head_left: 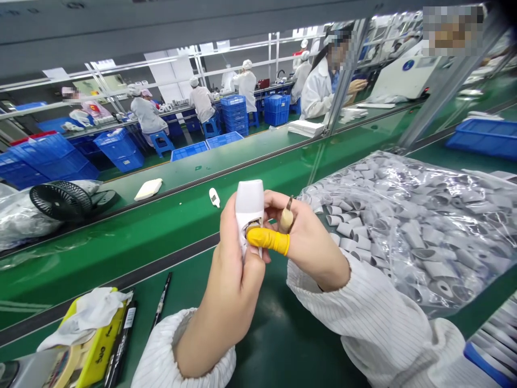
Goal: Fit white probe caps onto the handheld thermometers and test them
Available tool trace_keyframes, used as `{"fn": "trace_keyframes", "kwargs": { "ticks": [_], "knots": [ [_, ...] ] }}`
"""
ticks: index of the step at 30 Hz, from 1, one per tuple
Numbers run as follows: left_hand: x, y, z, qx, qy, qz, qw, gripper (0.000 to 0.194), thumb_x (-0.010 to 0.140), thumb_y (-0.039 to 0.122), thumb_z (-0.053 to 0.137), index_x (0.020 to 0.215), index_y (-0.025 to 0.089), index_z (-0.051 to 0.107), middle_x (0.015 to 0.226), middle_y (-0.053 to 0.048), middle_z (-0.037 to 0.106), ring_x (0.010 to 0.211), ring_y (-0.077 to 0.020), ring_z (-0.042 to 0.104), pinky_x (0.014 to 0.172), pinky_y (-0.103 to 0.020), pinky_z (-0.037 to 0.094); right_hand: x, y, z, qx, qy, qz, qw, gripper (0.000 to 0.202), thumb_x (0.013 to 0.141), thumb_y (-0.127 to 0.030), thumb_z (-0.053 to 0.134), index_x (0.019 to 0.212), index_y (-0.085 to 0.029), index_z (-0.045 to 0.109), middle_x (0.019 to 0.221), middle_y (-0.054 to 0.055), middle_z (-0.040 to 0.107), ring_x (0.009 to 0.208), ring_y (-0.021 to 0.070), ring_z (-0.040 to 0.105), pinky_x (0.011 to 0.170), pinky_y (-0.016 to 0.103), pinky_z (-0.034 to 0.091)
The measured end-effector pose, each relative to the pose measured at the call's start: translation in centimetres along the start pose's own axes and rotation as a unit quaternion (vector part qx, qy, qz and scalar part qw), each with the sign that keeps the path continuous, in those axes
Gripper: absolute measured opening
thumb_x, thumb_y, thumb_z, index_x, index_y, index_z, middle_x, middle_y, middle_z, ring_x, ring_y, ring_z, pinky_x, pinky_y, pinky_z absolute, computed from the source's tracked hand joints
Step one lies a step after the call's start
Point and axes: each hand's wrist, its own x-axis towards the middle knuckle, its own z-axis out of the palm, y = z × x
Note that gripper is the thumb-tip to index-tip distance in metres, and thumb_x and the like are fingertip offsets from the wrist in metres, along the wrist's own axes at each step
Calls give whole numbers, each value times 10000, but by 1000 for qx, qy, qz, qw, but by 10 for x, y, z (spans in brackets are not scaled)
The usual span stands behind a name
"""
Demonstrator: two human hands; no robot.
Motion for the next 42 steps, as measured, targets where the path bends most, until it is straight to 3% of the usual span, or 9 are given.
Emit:
{"fn": "trace_keyframes", "kwargs": {
  "ticks": [9,15,17,19,23,26,30,36,42],
  "knots": [
    [2,-1,1,28,21,-12,999,575,977,163,417,1503,362,297,1263,-65,523,903,-177,585,763,-294,523,6,10,3,-58,10,-80,995,397,656,-379,888,858,-163,624,786,-44,504,537,60,516,430,192,512],
    [9,5,-8,-232,-28,-87,968,572,952,135,408,1478,331,296,960,-14,576,651,-104,531,586,-225,492,-1,-1,-18,-130,-54,-114,983,666,680,-549,837,1176,-183,582,815,-43,483,556,53,439,462,184,399],
    [11,6,-13,-280,-44,-96,954,610,928,101,405,1479,330,279,910,1,571,631,-93,528,573,-213,480,-7,-3,-34,-230,-37,-125,964,581,781,-567,747,1188,-186,586,763,-53,469,534,59,392,473,193,359],
    [13,7,-16,-296,-50,-102,948,622,926,96,404,1480,343,266,899,7,572,630,-88,528,571,-206,473,-14,1,-53,-405,-25,-69,911,337,899,-432,647,1138,-197,615,748,-35,525,584,95,484,545,217,403],
    [14,6,-16,-300,-48,-103,947,592,926,108,410,1465,321,291,895,-1,565,629,-88,518,564,-206,460,-29,30,-88,-728,-26,152,668,341,890,-12,445,1123,-160,646,1029,97,669,823,192,678,665,276,430],
    [15,2,-14,-257,-45,-103,960,598,946,148,414,1496,329,261,921,-13,554,672,-110,526,609,-240,472,-38,57,-106,-763,-15,207,613,352,868,28,431,1100,-109,657,1087,165,650,741,207,703,574,271,372],
    [17,-4,-9,2,39,-61,997,575,993,244,443,1528,398,297,1124,-56,511,883,-168,539,813,-321,473,-44,77,-117,-767,-33,196,610,355,909,-25,417,1140,-157,652,1127,132,629,755,188,707,571,270,371],
    [31,-21,-10,265,107,-13,958,619,944,193,557,1521,325,377,1166,-74,494,1058,-214,544,948,-356,457,-50,88,-129,-737,-82,139,656,198,933,-188,525,1093,-196,640,1096,77,629,759,187,701,603,293,429],
    [87,-99,-73,413,119,-175,886,523,926,210,630,1428,203,483,1267,-104,568,1148,-238,584,1014,-426,485,-57,104,-147,-720,-104,107,678,195,832,-140,603,1009,-220,621,1087,68,650,873,235,716,641,311,502]
  ]
}}
